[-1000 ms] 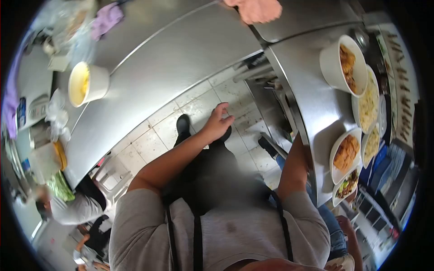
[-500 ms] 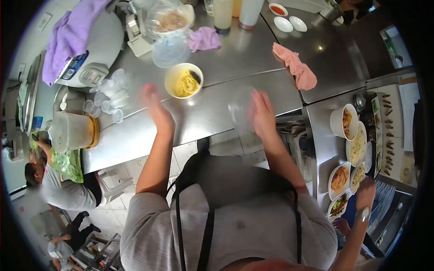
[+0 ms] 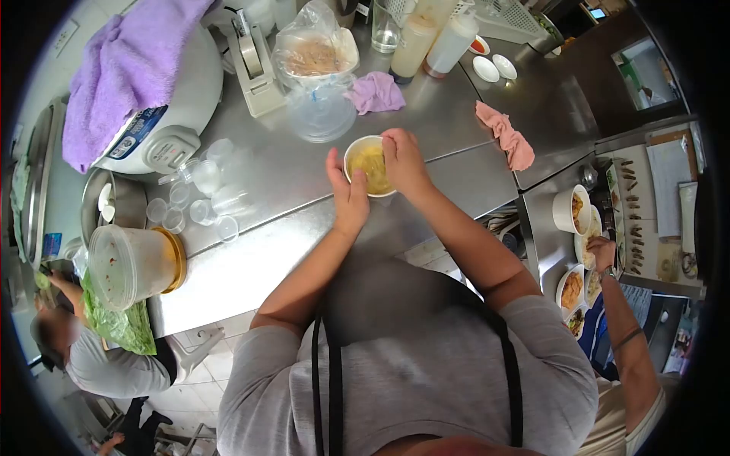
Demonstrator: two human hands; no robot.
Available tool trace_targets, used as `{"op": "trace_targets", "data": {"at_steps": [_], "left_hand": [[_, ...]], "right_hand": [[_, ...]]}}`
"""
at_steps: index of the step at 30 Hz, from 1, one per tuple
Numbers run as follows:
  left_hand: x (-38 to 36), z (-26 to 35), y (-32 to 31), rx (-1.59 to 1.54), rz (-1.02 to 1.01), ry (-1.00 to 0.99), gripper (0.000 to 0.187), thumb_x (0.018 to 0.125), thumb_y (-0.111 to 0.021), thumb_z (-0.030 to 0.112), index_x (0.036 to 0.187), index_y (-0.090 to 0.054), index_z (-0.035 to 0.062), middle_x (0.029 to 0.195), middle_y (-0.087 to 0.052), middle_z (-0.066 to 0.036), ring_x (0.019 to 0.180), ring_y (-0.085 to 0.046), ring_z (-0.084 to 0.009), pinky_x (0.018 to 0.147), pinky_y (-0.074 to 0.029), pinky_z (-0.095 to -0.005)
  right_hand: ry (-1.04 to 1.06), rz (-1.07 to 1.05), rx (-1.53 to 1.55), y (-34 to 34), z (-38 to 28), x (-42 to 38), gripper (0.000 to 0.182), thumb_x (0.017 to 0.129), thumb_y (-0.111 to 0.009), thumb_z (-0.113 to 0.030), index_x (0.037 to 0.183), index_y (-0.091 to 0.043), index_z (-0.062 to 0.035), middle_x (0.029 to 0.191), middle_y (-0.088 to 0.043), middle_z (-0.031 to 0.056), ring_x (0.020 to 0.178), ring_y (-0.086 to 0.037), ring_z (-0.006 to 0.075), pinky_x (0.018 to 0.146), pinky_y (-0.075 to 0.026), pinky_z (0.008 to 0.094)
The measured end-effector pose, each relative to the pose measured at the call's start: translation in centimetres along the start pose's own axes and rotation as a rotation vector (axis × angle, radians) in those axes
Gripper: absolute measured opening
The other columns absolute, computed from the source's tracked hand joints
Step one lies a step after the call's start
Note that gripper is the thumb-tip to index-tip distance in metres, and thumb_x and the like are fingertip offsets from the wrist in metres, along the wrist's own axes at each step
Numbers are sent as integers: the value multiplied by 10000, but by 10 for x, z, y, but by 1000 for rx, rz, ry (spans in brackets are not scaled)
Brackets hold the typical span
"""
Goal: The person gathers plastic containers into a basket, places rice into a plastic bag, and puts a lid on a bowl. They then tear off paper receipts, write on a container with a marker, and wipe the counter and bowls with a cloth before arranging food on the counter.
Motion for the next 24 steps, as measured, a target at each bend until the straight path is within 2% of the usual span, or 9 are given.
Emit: {"op": "trace_targets", "data": {"at_steps": [2,5,7,10,14,17,20,22,24], "left_hand": [[2,6,1,143,-14,-125,444,828,-388,143,1210,-240,-30,1192,-325,-133,1066,-349,-190,904,-280,-282],[10,3,2,-171,-83,126,361,828,-386,105,1163,-338,-21,1122,-409,-121,1004,-410,-167,864,-323,-264],[23,2,8,-139,-88,172,299,829,-385,90,1109,-403,-14,1035,-469,-107,940,-449,-151,822,-354,-252],[36,0,8,-155,-60,244,228,829,-394,88,1017,-479,-9,940,-522,-83,869,-478,-129,759,-384,-239],[39,-5,8,-110,-16,327,201,830,-395,97,946,-520,-10,855,-540,-75,787,-496,-141,701,-398,-253],[39,-13,12,92,31,79,212,831,-387,117,925,-525,-15,837,-530,-101,779,-497,-184,721,-389,-274],[36,-5,13,340,45,-44,225,833,-372,133,927,-514,-14,841,-513,-124,799,-489,-224,746,-374,-292],[46,-2,23,287,16,-33,228,834,-382,160,925,-506,-9,852,-502,-108,811,-478,-221,755,-367,-293],[66,3,38,192,51,33,249,835,-385,208,932,-507,14,875,-494,-90,828,-462,-183,743,-365,-281]], "right_hand": [[15,-12,-19,-1,-1,3,171,793,-432,-161,837,-519,-20,834,-527,167,807,-484,321,723,-390,373],[19,-82,-74,0,1,7,167,792,-434,-157,848,-527,-30,827,-529,155,791,-489,322,707,-395,372],[51,-114,-115,-2,1,12,161,789,-439,-158,841,-529,-35,816,-532,146,780,-494,321,692,-399,371],[100,-290,-40,-3,-13,21,160,784,-451,-170,819,-532,-36,801,-532,144,773,-501,315,674,-403,369],[83,-291,10,-14,1,27,169,780,-466,-188,821,-540,-42,778,-526,146,769,-499,310,672,-402,360],[68,-269,55,-14,2,23,178,777,-475,-199,805,-551,-40,764,-520,145,752,-496,303,665,-400,355],[123,-182,96,-9,0,25,209,778,-487,-222,772,-562,-28,738,-519,142,722,-500,281,647,-399,348],[176,-118,12,-11,7,36,238,780,-495,-242,765,-572,-17,713,-531,140,683,-513,255,623,-401,336],[-6,-222,133,-14,-20,66,260,801,-477,-249,790,-569,-6,695,-535,92,664,-506,184,600,-398,297]]}}
Point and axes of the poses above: each hand's wrist, its own x-axis towards the middle knuckle, its own y-axis out of the back of the hand, z = x × y, the point moved 5 cm from there along x, towards the middle knuckle
